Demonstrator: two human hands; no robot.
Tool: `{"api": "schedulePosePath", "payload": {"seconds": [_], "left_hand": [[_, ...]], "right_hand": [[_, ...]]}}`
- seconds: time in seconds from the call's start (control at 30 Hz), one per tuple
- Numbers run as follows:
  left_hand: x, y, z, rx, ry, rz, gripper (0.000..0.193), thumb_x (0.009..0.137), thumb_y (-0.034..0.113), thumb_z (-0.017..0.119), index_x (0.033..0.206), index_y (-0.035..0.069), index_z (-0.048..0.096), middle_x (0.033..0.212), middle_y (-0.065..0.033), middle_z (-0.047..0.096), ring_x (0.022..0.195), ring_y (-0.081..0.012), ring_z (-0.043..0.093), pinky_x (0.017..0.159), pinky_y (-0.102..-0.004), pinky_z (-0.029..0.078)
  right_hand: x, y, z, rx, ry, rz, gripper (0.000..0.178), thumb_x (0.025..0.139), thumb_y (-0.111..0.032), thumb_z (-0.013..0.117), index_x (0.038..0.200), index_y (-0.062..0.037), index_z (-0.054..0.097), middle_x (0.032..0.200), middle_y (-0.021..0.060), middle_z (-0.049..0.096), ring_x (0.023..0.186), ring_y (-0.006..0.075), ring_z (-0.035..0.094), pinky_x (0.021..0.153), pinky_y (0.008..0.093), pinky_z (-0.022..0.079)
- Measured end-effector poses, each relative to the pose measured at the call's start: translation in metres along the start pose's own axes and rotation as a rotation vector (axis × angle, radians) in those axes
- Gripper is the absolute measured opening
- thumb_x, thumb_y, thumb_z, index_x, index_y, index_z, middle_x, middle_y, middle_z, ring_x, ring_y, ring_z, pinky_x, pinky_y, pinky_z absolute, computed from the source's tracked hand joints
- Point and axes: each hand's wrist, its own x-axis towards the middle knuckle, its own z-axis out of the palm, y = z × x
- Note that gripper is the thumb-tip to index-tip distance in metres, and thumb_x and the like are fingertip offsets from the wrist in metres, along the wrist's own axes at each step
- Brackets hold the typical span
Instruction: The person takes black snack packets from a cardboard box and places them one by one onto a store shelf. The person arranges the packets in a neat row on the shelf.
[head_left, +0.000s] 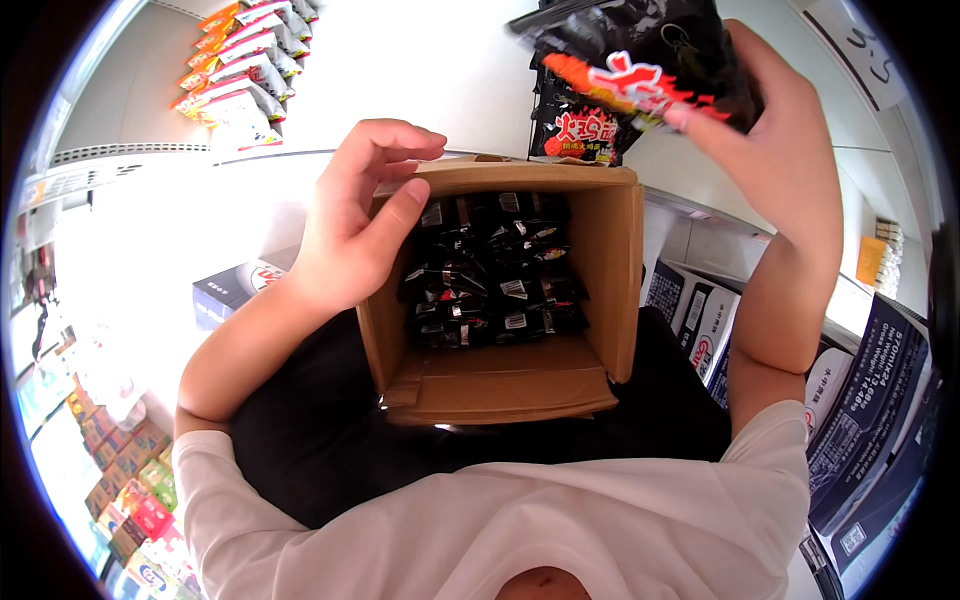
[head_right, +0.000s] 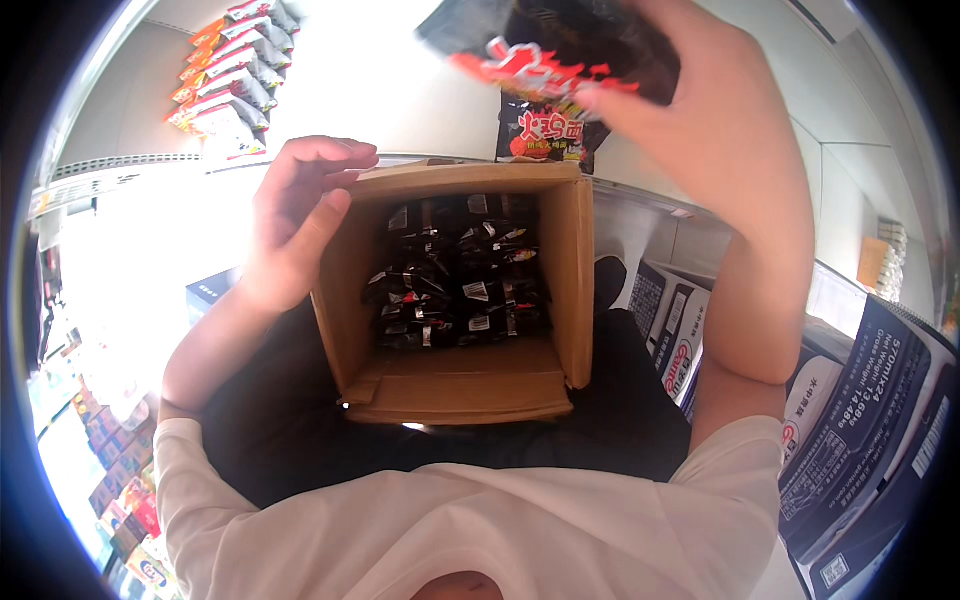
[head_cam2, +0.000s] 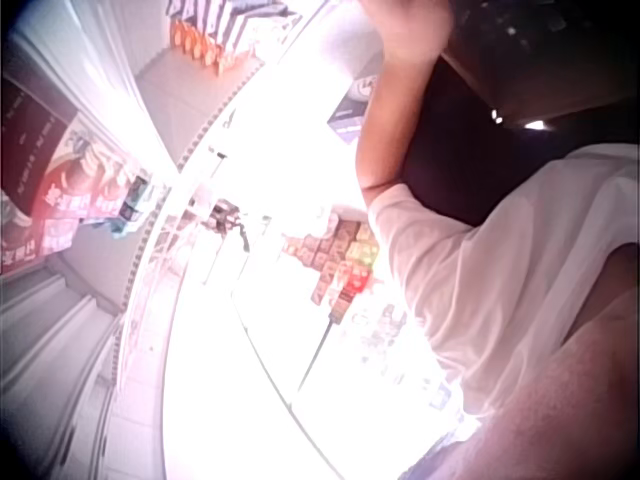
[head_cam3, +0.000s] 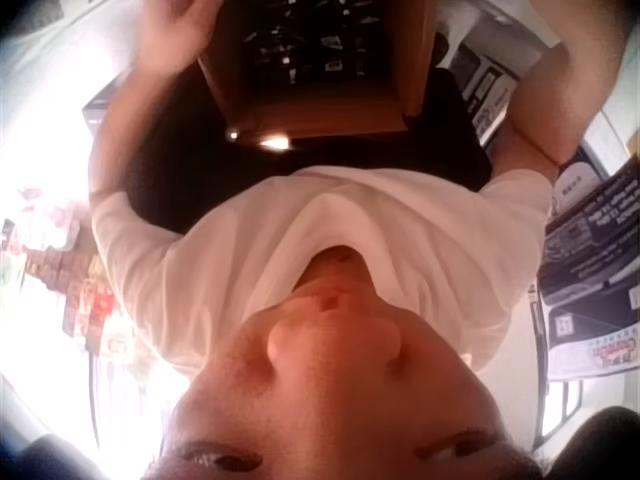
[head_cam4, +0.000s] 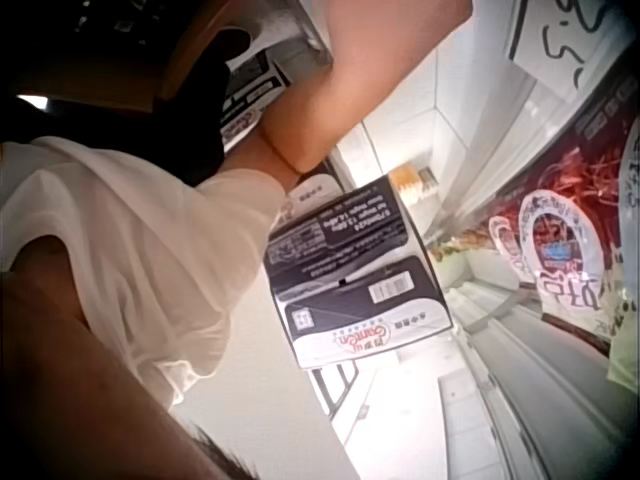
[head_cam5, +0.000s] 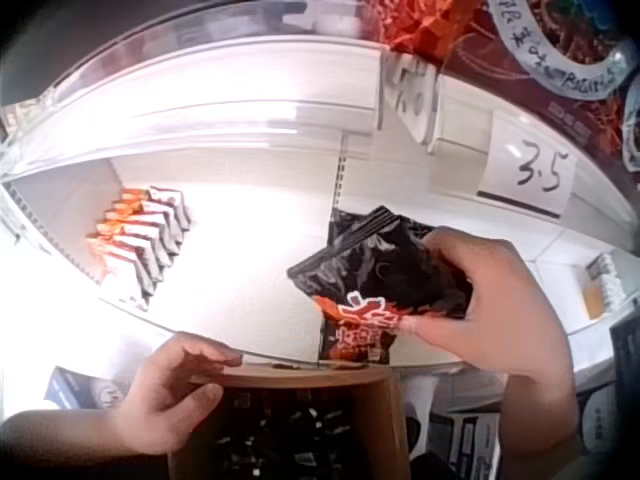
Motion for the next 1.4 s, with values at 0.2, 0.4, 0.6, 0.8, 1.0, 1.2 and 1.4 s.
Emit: {"api": "schedulePosePath", "payload": {"seconds": [0.2, 0.4, 0.6, 0.8, 1.0, 1.2, 1.4], "left_hand": [[-0.001, 0.004, 0.004, 0.442, -0.205, 0.025, 0.045, 0.09, 0.003, 0.071, 0.133, 0.004, 0.058, 0.125, -0.0176, 0.066, 0.12, -0.0402, 0.061, 0.103, -0.0453, 0.046], [-0.001, 0.006, 0.008, 0.642, -0.258, 0.113, 0.05, 0.09, 0.008, 0.072, 0.137, 0.007, 0.057, 0.128, -0.0152, 0.066, 0.124, -0.0394, 0.059, 0.107, -0.0475, 0.042], [0.002, 0.005, 0.01, 0.674, -0.264, 0.118, 0.053, 0.089, 0.008, 0.073, 0.139, 0.006, 0.055, 0.13, -0.015, 0.066, 0.124, -0.0386, 0.059, 0.108, -0.0467, 0.042], [0.004, 0.007, 0.013, 0.698, -0.275, 0.118, 0.054, 0.089, 0.008, 0.073, 0.14, 0.005, 0.055, 0.129, -0.0155, 0.066, 0.124, -0.0383, 0.059, 0.108, -0.047, 0.042], [0.005, 0.009, 0.017, 0.734, -0.275, 0.12, 0.056, 0.088, 0.008, 0.074, 0.14, 0.003, 0.055, 0.129, -0.0164, 0.065, 0.122, -0.0386, 0.06, 0.107, -0.0475, 0.043], [0.005, 0.008, 0.02, 0.757, -0.277, 0.14, 0.058, 0.087, 0.008, 0.075, 0.141, 0.003, 0.054, 0.129, -0.017, 0.065, 0.121, -0.0386, 0.06, 0.107, -0.0482, 0.043], [0.006, 0.011, 0.02, 0.762, -0.29, 0.143, 0.059, 0.086, 0.005, 0.074, 0.141, 0.003, 0.053, 0.131, -0.017, 0.064, 0.122, -0.0394, 0.059, 0.108, -0.0518, 0.042]], "right_hand": [[0.02, 0.07, -0.008, -0.733, 0.306, 0.103, 0.044, 0.088, -0.021, 0.081, 0.126, -0.0046, 0.064, 0.112, 0.02, 0.074, 0.098, 0.042, 0.071, 0.086, 0.0459, 0.056], [0.032, 0.181, 0.004, -0.782, -0.257, 0.667, 0.067, 0.082, -0.026, 0.086, 0.143, -0.0147, 0.064, 0.135, 0.0121, 0.071, 0.126, 0.0335, 0.067, 0.104, 0.0475, 0.056], [0.021, 0.234, 0.048, -0.753, -0.283, 0.647, 0.066, 0.084, -0.02, 0.085, 0.145, -0.0264, 0.063, 0.139, 0.0098, 0.069, 0.129, 0.0324, 0.066, 0.104, 0.0521, 0.056], [0.015, 0.247, 0.063, -0.797, -0.167, 0.491, 0.057, 0.086, -0.015, 0.084, 0.139, -0.0283, 0.067, 0.136, 0.0074, 0.062, 0.132, 0.0327, 0.058, 0.106, 0.0557, 0.052], [0.012, 0.258, 0.065, -0.786, -0.105, 0.424, 0.055, 0.086, -0.017, 0.084, 0.137, -0.0275, 0.068, 0.134, 0.006, 0.063, 0.13, 0.0326, 0.059, 0.104, 0.0562, 0.052], [0.011, 0.263, 0.068, -0.782, -0.102, 0.398, 0.053, 0.086, -0.016, 0.084, 0.136, -0.0266, 0.069, 0.133, 0.0049, 0.064, 0.13, 0.0324, 0.06, 0.104, 0.058, 0.051], [0.011, 0.259, 0.076, -0.842, -0.006, 0.345, 0.054, 0.087, -0.019, 0.085, 0.137, -0.026, 0.067, 0.133, 0.0038, 0.065, 0.131, 0.0322, 0.06, 0.105, 0.0598, 0.048]]}}
